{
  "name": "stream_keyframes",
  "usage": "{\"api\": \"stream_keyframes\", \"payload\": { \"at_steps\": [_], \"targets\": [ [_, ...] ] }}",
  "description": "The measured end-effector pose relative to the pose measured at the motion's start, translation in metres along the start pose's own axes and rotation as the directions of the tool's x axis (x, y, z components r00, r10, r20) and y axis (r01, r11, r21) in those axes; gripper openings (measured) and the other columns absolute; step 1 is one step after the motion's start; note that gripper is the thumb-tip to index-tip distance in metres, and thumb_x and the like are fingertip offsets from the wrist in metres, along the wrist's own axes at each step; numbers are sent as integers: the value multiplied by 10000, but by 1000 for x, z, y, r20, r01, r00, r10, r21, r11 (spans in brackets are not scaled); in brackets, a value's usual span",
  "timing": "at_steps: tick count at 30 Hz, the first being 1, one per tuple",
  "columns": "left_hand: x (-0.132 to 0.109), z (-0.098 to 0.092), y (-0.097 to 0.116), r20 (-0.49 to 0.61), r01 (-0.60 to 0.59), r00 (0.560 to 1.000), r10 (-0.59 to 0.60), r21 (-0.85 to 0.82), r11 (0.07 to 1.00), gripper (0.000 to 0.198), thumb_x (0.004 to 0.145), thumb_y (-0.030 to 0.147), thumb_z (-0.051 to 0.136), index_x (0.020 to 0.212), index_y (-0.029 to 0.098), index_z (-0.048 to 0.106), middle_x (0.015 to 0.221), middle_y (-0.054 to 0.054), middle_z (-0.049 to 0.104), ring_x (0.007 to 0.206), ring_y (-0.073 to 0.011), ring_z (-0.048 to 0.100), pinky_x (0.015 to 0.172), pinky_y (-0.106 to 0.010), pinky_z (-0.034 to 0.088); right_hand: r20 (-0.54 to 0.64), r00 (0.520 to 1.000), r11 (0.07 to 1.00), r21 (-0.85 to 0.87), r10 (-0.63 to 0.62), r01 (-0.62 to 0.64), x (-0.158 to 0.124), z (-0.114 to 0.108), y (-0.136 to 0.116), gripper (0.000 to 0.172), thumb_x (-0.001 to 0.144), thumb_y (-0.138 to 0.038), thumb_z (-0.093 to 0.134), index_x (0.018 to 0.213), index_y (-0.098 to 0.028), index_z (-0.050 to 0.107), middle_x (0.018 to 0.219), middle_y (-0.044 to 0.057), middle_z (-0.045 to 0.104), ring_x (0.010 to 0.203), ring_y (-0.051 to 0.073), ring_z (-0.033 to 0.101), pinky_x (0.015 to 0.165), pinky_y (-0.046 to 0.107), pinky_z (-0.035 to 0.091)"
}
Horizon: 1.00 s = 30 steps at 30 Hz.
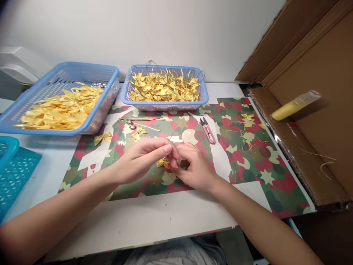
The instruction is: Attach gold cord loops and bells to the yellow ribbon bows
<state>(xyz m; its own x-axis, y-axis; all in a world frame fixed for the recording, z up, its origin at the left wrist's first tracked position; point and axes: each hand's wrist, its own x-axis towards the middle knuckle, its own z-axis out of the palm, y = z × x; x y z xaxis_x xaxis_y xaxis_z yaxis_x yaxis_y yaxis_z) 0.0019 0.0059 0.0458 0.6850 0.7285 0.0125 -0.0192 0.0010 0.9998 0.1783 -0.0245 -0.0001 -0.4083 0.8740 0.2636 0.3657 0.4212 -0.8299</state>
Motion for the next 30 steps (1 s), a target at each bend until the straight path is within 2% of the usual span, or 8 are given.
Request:
{"api": "stream_keyframes", "payload": {
  "at_steps": [3, 8, 12, 18, 25, 30],
  "targets": [
    [0, 0, -3, -50, 5, 999, -4, 19, 1000, 317, 963, 324, 466, 772, 149, 649, 765, -49, 671, 740, -160, 638, 679, -261, 524, -30, 999, 992, -127, -29, 25, -2, -2, 1, 199, 791, -119, 588, 683, -219, 453, 656, -27, 546, 650, 155, 478, 667, 325, 384],
    [3, -3, -8, -136, -8, 991, 14, 44, 999, 294, 958, 323, 477, 804, 159, 665, 749, -32, 675, 743, -150, 639, 688, -245, 521, -3, 1000, 957, -291, 17, -17, -5, 0, -2, 119, 749, -171, 643, 735, -219, 535, 730, -6, 629, 751, 198, 546, 751, 377, 369],
    [5, -6, -10, -193, -14, 981, 29, 81, 997, 286, 954, 302, 485, 790, 157, 669, 753, -26, 692, 738, -135, 642, 684, -223, 502, -2, 999, 948, -315, 43, -41, -5, 2, -2, 165, 761, -183, 665, 671, -212, 530, 688, -8, 638, 736, 196, 557, 763, 383, 349],
    [9, -8, -13, -256, 9, 966, 22, 118, 993, 299, 951, 293, 479, 757, 152, 658, 721, -20, 679, 693, -120, 617, 643, -210, 476, -41, 999, 952, -307, -1, -11, -5, 4, -3, 197, 746, -153, 717, 639, -207, 561, 628, -27, 629, 674, 166, 538, 730, 356, 329],
    [13, -13, -17, -360, 21, 933, -17, 9, 1000, 295, 941, 354, 506, 793, 148, 658, 686, -27, 647, 608, -120, 585, 548, -216, 465, -40, 999, 944, -329, -37, 22, -4, 5, -4, 213, 762, -154, 717, 621, -208, 567, 623, -33, 656, 654, 158, 529, 739, 360, 311],
    [16, -17, -20, -394, 14, 918, -42, -74, 997, 283, 924, 373, 537, 787, 149, 645, 665, -12, 628, 595, -121, 600, 530, -219, 489, -21, 997, 928, -369, -68, 56, -4, 4, -3, 207, 787, -170, 706, 629, -213, 580, 630, -34, 669, 651, 155, 533, 749, 368, 291]
  ]
}}
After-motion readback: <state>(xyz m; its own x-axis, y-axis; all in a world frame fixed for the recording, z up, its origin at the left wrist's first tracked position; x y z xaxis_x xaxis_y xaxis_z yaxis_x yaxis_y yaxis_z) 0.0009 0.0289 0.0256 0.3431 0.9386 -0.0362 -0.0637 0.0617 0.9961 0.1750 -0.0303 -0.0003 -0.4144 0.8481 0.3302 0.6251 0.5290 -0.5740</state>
